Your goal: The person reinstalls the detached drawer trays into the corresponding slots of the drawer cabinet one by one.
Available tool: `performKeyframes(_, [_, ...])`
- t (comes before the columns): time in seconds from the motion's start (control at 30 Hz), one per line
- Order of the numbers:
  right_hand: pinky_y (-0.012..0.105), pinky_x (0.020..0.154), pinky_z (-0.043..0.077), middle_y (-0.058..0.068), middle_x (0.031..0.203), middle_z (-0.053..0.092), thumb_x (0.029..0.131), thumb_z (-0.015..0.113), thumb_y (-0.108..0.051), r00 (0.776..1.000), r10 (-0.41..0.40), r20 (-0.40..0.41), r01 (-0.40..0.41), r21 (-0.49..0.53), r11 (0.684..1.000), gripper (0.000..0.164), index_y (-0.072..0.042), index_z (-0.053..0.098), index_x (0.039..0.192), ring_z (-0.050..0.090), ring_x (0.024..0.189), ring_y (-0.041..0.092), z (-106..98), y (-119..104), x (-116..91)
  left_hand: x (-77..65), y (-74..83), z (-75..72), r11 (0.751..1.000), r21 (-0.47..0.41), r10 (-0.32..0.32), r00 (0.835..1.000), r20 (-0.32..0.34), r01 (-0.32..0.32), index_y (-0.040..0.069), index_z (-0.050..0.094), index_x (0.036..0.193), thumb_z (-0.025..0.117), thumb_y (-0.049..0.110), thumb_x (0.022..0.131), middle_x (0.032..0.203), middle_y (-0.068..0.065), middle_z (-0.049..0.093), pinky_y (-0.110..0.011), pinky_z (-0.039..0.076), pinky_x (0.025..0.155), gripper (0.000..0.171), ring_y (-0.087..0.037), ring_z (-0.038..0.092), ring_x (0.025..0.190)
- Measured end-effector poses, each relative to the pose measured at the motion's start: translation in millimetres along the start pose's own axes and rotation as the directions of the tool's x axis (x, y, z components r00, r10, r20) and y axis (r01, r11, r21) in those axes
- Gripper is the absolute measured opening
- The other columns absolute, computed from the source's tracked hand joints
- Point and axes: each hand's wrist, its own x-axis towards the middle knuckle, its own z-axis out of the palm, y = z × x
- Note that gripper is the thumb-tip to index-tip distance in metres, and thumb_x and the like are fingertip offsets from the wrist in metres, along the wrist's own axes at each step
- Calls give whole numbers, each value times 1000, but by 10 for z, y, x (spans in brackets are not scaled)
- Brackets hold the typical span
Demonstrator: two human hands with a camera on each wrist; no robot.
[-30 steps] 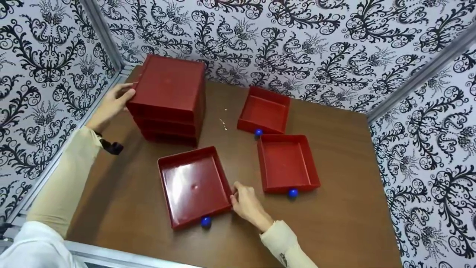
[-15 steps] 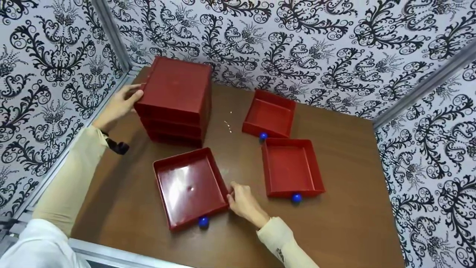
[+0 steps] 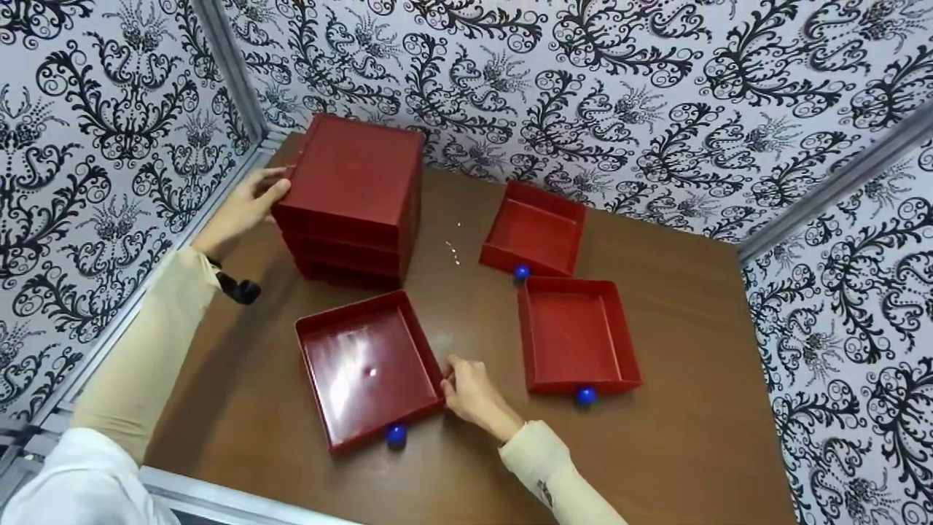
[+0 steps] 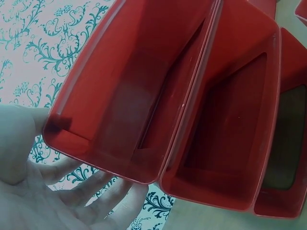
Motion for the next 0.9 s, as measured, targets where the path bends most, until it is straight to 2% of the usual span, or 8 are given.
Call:
performKeyframes(0.13, [16, 54, 50, 12, 76, 70, 88, 64, 3, 1000, -5, -8, 5, -14, 1000, 6, 0, 59, 88, 63, 62, 11, 5, -6, 53, -9, 19, 13, 1000, -3, 3, 1000, 3, -3, 4, 36, 150, 45, 31, 106, 151, -23, 44, -42, 49, 106, 53, -36, 48, 136])
performKeyframes(0.23, [17, 56, 47, 8, 75, 70, 88, 65, 1, 1000, 2, -14, -3, -50, 999, 9, -5, 58, 85, 58, 63, 6, 15, -17, 101, -14, 25, 22, 1000, -22, -1, 1000, 4, 1, 3, 36, 150, 45, 29, 105, 151, -23, 45, -28, 53, 90, 52, -35, 50, 133])
performKeyframes(0.3, [18, 55, 47, 8, 76, 70, 88, 65, 0, 1000, 11, -6, -11, -54, 998, 10, -6, 58, 85, 58, 63, 6, 19, -30, 131, -15, 22, 25, 1000, -31, 0, 1000, 4, 0, 3, 36, 150, 45, 29, 105, 150, -23, 45, -19, 51, 79, 52, -35, 50, 132])
performKeyframes(0.37, [18, 55, 48, 9, 77, 71, 89, 64, 0, 1000, 25, 9, -25, -48, 999, 9, -5, 59, 85, 60, 63, 8, 22, -41, 158, -11, 18, 23, 1000, -29, 1, 1000, 4, -1, 4, 37, 150, 45, 29, 105, 150, -23, 46, -17, 50, 75, 52, -35, 50, 131])
performKeyframes(0.47, [18, 53, 49, 11, 78, 72, 90, 64, 0, 1000, 26, 17, -25, -44, 999, 7, -4, 59, 86, 62, 63, 11, 20, -58, 191, -8, 12, 19, 1000, -23, 11, 1000, 5, -11, 2, 36, 150, 45, 29, 106, 150, -24, 45, -29, 53, 93, 52, -37, 49, 135])
performKeyframes(0.57, [18, 53, 49, 11, 78, 72, 90, 64, 0, 1000, 18, 18, -17, -40, 999, 7, -3, 59, 86, 62, 63, 11, 20, -63, 224, 4, -7, 20, 1000, -16, 16, 1000, 2, -16, 2, 36, 150, 45, 28, 106, 151, -24, 45, -44, 46, 109, 52, -38, 47, 136])
performKeyframes(0.63, [18, 53, 49, 13, 77, 72, 89, 64, 0, 1000, 13, 16, -13, -32, 999, 7, -3, 58, 85, 63, 63, 12, 21, -64, 248, 8, -17, 20, 1000, -24, 13, 1000, 3, -13, 2, 36, 150, 45, 28, 106, 151, -24, 44, -49, 45, 110, 52, -39, 47, 136])
performKeyframes(0.9, [16, 52, 50, 19, 80, 71, 91, 62, 2, 1000, 19, 24, -20, 25, 999, 6, -1, 58, 87, 67, 63, 19, 18, -67, 334, 16, -21, 3, 1000, -18, 25, 1000, -8, -25, 2, 37, 149, 46, 29, 105, 150, -25, 46, -48, 42, 115, 52, -39, 47, 136])
